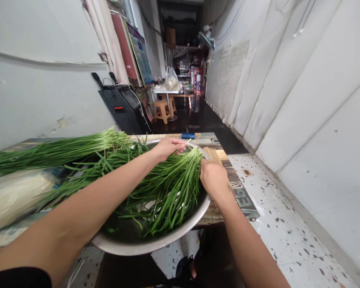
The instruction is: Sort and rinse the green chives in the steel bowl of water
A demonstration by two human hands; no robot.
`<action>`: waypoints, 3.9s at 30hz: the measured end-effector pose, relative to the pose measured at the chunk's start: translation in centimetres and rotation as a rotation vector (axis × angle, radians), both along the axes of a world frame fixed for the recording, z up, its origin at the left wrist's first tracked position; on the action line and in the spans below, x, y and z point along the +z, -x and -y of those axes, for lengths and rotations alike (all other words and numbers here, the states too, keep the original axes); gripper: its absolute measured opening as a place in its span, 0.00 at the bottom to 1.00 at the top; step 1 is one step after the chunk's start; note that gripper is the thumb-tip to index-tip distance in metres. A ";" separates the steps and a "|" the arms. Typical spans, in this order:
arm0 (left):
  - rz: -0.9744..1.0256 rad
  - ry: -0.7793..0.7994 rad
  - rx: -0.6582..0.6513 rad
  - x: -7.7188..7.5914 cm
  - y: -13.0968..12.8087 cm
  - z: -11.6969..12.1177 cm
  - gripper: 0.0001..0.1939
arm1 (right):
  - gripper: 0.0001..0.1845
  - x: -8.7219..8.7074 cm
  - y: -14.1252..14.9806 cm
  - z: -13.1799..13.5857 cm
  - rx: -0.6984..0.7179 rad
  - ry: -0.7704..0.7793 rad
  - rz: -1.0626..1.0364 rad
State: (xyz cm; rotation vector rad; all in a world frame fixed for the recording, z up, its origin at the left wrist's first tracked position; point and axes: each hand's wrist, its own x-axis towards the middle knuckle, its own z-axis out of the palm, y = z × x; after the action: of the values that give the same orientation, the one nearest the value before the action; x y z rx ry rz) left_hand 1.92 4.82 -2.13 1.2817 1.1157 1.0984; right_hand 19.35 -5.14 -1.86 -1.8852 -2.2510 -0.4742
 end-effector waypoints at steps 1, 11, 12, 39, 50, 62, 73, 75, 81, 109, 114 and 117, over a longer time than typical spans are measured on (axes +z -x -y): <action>0.002 0.002 -0.001 0.0 0.0 0.0 0.03 | 0.13 0.0 0.0 0.0 0.000 -0.002 0.002; -0.011 -0.021 0.014 -0.1 0.2 -0.1 0.04 | 0.13 -0.4 -0.2 -0.2 0.003 -0.017 0.031; -0.015 -0.022 0.019 -0.2 0.2 -0.1 0.04 | 0.13 -0.4 -0.2 -0.2 0.006 -0.017 0.029; -0.153 -0.088 0.148 -0.2 0.3 0.1 0.10 | 0.13 -0.2 0.0 -0.2 -0.003 -0.025 0.023; -0.359 -0.290 0.176 -0.6 0.5 -0.2 0.09 | 0.13 -0.2 0.0 -0.1 -0.016 -0.013 0.046; -0.392 -0.368 0.006 0.5 -0.6 1.3 0.08 | 0.12 0.1 0.3 0.2 -0.055 0.009 0.030; -0.769 -0.359 -0.183 0.8 3.1 -1.4 0.06 | 0.14 -0.3 0.0 0.3 -0.040 -0.050 -0.066; -0.686 -0.302 -0.282 1.5 3.6 -1.0 0.07 | 0.14 -0.4 -0.2 0.2 -0.062 -0.076 -0.140; -0.728 -0.379 -0.452 6.3 4.4 3.7 0.08 | 0.18 -0.2 -0.8 0.3 0.114 -0.436 -0.479; -1.558 -0.397 -0.278 7.5 5.6 12.8 0.14 | 0.16 -0.7 -2.5 1.5 -0.017 -0.205 -0.297; -1.368 -0.562 -0.160 4.4 2.9 1.6 0.14 | 0.15 -0.7 -1.6 1.5 -0.020 -0.203 -0.310; -1.331 -0.468 -0.244 1.0 2.0 -2.4 0.12 | 0.15 -0.7 -1.5 1.5 -0.036 -0.158 -0.254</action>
State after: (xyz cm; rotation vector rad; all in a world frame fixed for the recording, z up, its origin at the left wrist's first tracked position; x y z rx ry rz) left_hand -0.13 7.21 -1.17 2.5925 1.5741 0.1841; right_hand 20.89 -6.61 -2.56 -1.7969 -1.9620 -0.3807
